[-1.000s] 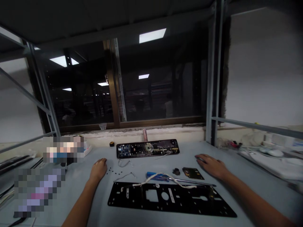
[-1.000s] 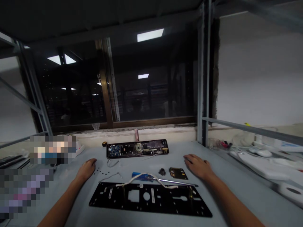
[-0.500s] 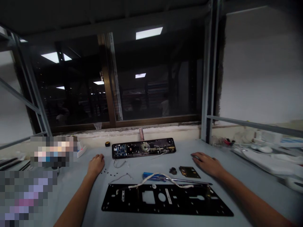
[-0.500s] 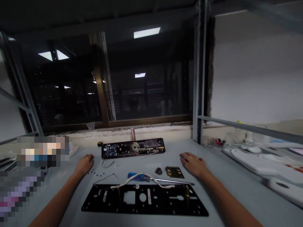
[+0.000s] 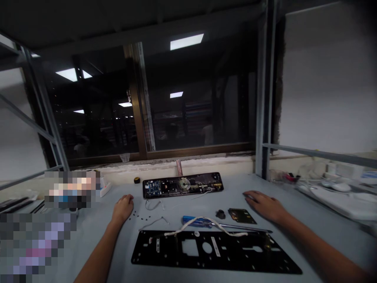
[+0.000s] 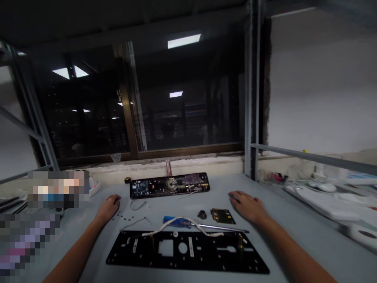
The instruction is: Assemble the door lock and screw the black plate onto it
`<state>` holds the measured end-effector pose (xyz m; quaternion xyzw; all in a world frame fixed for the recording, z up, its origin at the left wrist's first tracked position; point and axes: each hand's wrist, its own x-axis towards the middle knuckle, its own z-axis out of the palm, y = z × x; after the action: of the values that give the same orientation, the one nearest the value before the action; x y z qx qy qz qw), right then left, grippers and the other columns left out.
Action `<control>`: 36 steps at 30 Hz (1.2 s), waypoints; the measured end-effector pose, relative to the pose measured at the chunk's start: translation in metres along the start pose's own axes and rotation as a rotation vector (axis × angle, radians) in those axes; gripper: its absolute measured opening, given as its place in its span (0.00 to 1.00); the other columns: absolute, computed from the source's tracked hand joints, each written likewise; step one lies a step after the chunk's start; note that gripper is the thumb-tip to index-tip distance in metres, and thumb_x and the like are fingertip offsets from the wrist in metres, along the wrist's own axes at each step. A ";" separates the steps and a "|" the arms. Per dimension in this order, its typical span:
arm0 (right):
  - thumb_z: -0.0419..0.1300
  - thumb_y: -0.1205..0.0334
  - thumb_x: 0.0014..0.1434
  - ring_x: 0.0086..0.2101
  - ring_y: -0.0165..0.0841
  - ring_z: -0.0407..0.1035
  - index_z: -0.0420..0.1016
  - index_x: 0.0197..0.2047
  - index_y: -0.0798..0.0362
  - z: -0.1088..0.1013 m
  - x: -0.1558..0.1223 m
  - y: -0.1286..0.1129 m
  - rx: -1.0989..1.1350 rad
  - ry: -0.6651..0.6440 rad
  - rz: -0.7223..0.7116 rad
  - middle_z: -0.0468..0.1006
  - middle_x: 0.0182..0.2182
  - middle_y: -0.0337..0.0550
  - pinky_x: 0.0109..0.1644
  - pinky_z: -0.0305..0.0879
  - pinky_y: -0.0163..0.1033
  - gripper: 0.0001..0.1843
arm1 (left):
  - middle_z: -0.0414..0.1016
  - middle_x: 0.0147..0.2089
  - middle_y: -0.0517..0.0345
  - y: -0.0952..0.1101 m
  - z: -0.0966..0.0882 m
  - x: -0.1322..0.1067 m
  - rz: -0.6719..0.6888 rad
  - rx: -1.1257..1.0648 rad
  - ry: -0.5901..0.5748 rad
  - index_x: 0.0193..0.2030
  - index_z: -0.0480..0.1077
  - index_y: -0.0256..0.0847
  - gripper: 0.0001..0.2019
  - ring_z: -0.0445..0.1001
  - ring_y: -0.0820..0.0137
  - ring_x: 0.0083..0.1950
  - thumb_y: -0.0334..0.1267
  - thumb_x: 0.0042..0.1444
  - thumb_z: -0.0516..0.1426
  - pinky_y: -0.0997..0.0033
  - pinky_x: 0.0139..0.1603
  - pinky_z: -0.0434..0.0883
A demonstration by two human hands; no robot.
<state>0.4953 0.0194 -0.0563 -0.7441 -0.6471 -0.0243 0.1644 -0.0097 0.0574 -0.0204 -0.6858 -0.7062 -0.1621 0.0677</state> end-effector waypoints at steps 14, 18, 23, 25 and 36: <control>0.41 0.56 0.54 0.51 0.43 0.61 0.65 0.51 0.48 0.005 0.002 0.004 0.011 0.021 -0.003 0.67 0.52 0.46 0.51 0.53 0.56 0.24 | 0.70 0.47 0.49 0.000 -0.001 0.000 -0.003 -0.015 -0.012 0.43 0.67 0.37 0.15 0.68 0.65 0.48 0.30 0.53 0.44 0.69 0.47 0.63; 0.41 0.55 0.54 0.50 0.42 0.61 0.66 0.50 0.49 0.003 0.002 0.004 0.016 0.013 -0.001 0.68 0.52 0.46 0.51 0.53 0.55 0.24 | 0.70 0.48 0.49 -0.001 0.000 0.001 0.001 -0.022 -0.016 0.44 0.67 0.36 0.15 0.68 0.65 0.49 0.31 0.53 0.44 0.69 0.49 0.62; 0.41 0.55 0.54 0.50 0.42 0.62 0.66 0.50 0.49 0.003 0.001 0.003 0.019 0.008 0.008 0.68 0.51 0.46 0.52 0.53 0.54 0.24 | 0.69 0.48 0.49 -0.002 0.002 0.002 0.007 -0.027 -0.020 0.45 0.66 0.36 0.15 0.68 0.65 0.50 0.31 0.53 0.44 0.69 0.49 0.62; 0.41 0.56 0.54 0.50 0.42 0.62 0.66 0.49 0.49 0.002 0.001 0.002 0.022 0.008 0.011 0.68 0.51 0.46 0.51 0.53 0.54 0.23 | 0.70 0.48 0.49 -0.002 0.002 0.002 0.008 -0.025 -0.021 0.44 0.67 0.36 0.15 0.68 0.65 0.49 0.31 0.53 0.44 0.70 0.49 0.62; 0.41 0.56 0.54 0.48 0.41 0.64 0.69 0.47 0.48 -0.002 -0.001 -0.001 0.018 0.019 -0.001 0.70 0.49 0.45 0.50 0.55 0.53 0.22 | 0.70 0.47 0.50 0.000 0.001 0.000 -0.003 -0.027 -0.011 0.43 0.67 0.37 0.15 0.68 0.65 0.49 0.31 0.52 0.44 0.69 0.49 0.62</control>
<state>0.4945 0.0177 -0.0547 -0.7420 -0.6461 -0.0255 0.1772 -0.0100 0.0579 -0.0209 -0.6867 -0.7052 -0.1680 0.0542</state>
